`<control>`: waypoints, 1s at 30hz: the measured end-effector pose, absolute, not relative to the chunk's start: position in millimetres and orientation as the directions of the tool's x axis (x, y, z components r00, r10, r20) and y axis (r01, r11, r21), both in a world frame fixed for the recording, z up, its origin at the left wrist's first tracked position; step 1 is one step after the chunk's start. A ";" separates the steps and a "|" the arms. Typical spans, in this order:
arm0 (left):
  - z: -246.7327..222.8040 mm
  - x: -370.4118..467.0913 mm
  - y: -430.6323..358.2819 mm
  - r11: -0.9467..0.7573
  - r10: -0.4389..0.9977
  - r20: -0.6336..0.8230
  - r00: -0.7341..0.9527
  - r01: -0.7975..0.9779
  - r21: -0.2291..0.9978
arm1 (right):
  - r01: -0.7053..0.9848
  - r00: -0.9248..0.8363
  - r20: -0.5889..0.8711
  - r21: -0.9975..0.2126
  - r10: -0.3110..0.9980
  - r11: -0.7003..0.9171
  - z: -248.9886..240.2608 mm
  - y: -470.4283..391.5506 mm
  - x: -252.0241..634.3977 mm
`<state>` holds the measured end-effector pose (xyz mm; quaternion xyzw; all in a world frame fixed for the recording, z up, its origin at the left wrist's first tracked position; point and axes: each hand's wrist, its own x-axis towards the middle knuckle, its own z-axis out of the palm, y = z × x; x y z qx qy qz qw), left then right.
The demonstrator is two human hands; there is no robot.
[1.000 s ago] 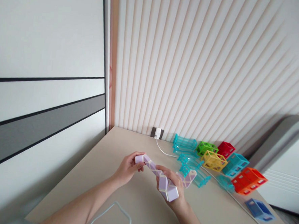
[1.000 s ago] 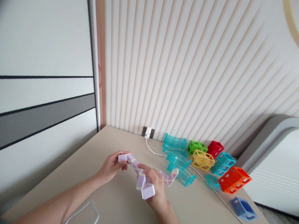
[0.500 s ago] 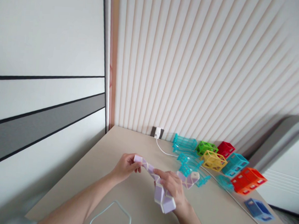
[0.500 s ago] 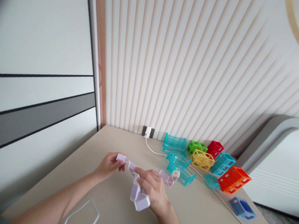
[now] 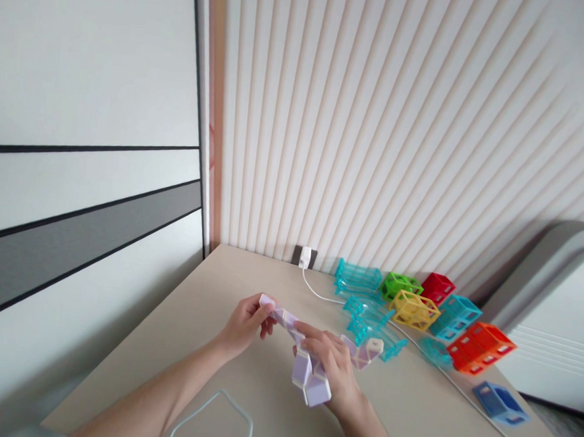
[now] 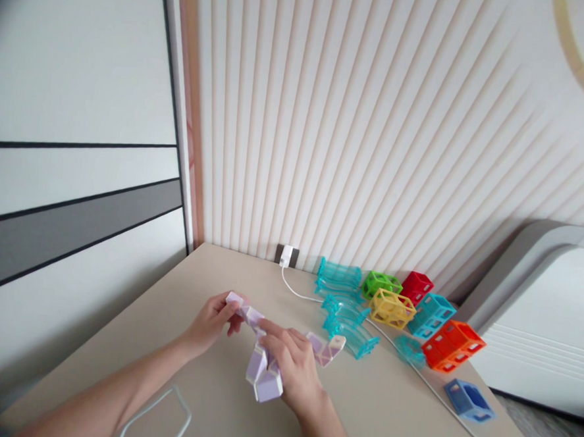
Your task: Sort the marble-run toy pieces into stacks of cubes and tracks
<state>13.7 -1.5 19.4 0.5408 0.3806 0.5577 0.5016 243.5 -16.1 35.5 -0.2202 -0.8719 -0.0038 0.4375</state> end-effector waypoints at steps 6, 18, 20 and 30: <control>15.9 2.3 -2.7 -0.440 0.896 0.430 0.108 0.102 0.892 | 0.420 -0.429 0.690 -0.419 0.583 0.805 36.1 -21.1 238.4; 15.4 10.3 -6.4 -0.452 0.885 0.464 -0.044 0.158 0.878 | 0.570 -0.520 0.660 -0.205 0.542 0.796 28.7 -17.5 228.1; 17.7 10.4 -7.3 -0.438 0.893 0.448 -0.052 0.137 0.889 | 0.574 -0.560 0.641 -0.157 0.525 0.804 30.6 -16.7 229.6; 35.4 -11.2 -2.2 -0.546 0.825 0.562 0.065 0.348 0.762 | 0.671 -0.638 0.543 0.046 0.546 0.740 48.3 -26.0 229.2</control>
